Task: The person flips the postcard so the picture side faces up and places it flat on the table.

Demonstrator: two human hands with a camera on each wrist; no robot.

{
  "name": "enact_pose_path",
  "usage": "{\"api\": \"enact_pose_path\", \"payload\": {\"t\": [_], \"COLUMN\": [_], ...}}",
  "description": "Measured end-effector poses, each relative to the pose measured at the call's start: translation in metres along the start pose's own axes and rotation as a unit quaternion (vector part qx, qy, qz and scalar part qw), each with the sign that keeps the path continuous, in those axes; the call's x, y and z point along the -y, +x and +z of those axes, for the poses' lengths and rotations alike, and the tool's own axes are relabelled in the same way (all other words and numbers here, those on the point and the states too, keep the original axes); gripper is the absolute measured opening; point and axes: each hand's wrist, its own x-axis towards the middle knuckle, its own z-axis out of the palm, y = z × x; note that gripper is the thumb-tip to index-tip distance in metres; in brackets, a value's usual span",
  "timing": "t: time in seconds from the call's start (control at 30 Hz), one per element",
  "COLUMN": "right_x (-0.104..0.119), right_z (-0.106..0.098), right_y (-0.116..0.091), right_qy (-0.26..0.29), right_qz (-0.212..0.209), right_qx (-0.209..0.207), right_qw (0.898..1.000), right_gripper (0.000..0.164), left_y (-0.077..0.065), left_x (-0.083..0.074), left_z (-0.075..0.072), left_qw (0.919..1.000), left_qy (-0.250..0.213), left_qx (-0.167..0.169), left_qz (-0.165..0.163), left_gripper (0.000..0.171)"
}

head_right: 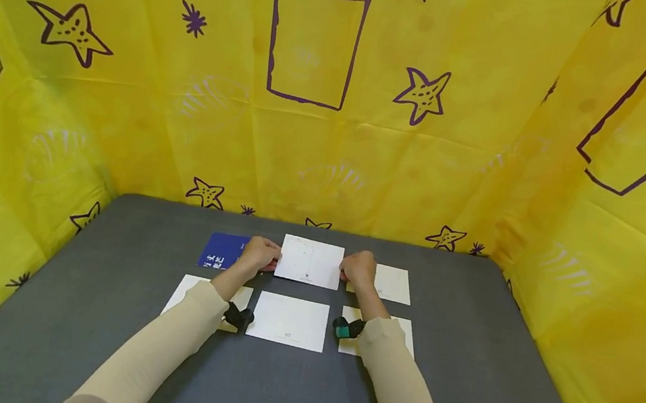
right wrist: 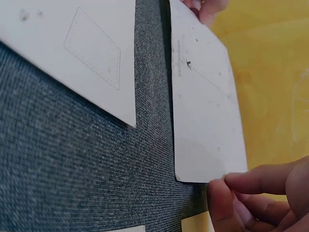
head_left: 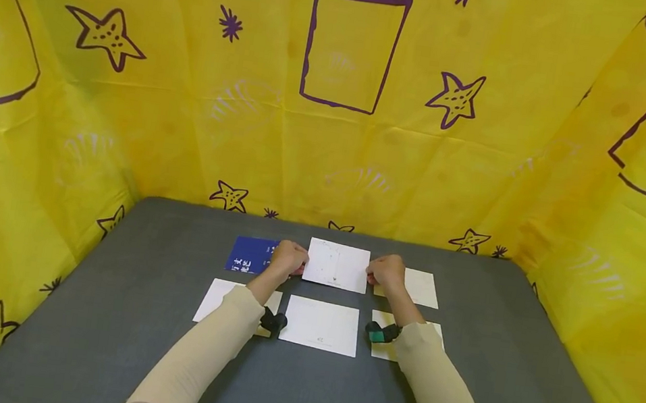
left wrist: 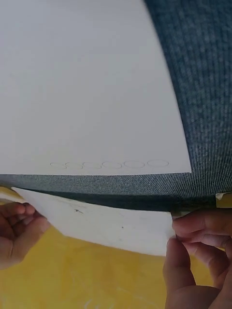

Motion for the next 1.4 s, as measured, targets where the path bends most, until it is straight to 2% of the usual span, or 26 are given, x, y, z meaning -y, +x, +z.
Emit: {"api": "enact_pose_path", "payload": {"t": [0.23, 0.47, 0.57, 0.8, 1.07, 1.23, 1.4], "right_x": [0.000, 0.001, 0.002, 0.002, 0.005, 0.009, 0.011], "right_z": [0.000, -0.001, -0.001, -0.002, -0.005, -0.006, -0.008], "right_y": [-0.002, -0.004, -0.004, -0.006, -0.008, -0.010, -0.013], "right_qy": [0.003, 0.012, 0.027, 0.080, 0.110, 0.128, 0.132], "right_qz": [-0.018, -0.045, -0.041, -0.033, -0.056, -0.070, -0.074], "right_qx": [-0.001, -0.016, -0.017, -0.015, -0.021, -0.022, -0.017], "right_qw": [1.000, 0.999, 0.999, 0.996, 0.992, 0.989, 0.988], "right_gripper": [0.015, 0.015, 0.016, 0.020, 0.019, 0.020, 0.022], "left_y": [-0.002, -0.003, -0.004, -0.005, -0.007, -0.008, -0.008], "left_x": [-0.001, -0.002, -0.001, 0.001, -0.002, -0.002, -0.002], "left_z": [-0.001, -0.004, -0.005, -0.007, -0.010, -0.012, -0.014], "left_qw": [0.9993, 0.9984, 0.9980, 0.9972, 0.9967, 0.9952, 0.9940], "left_qy": [-0.038, -0.052, -0.059, -0.037, -0.019, -0.033, -0.061], "left_qx": [-0.005, -0.008, -0.008, -0.030, -0.043, -0.043, -0.035], "left_qz": [-0.003, 0.021, 0.022, 0.058, 0.066, 0.082, 0.084], "left_gripper": [0.017, 0.017, 0.017, 0.014, 0.014, 0.016, 0.018]}}
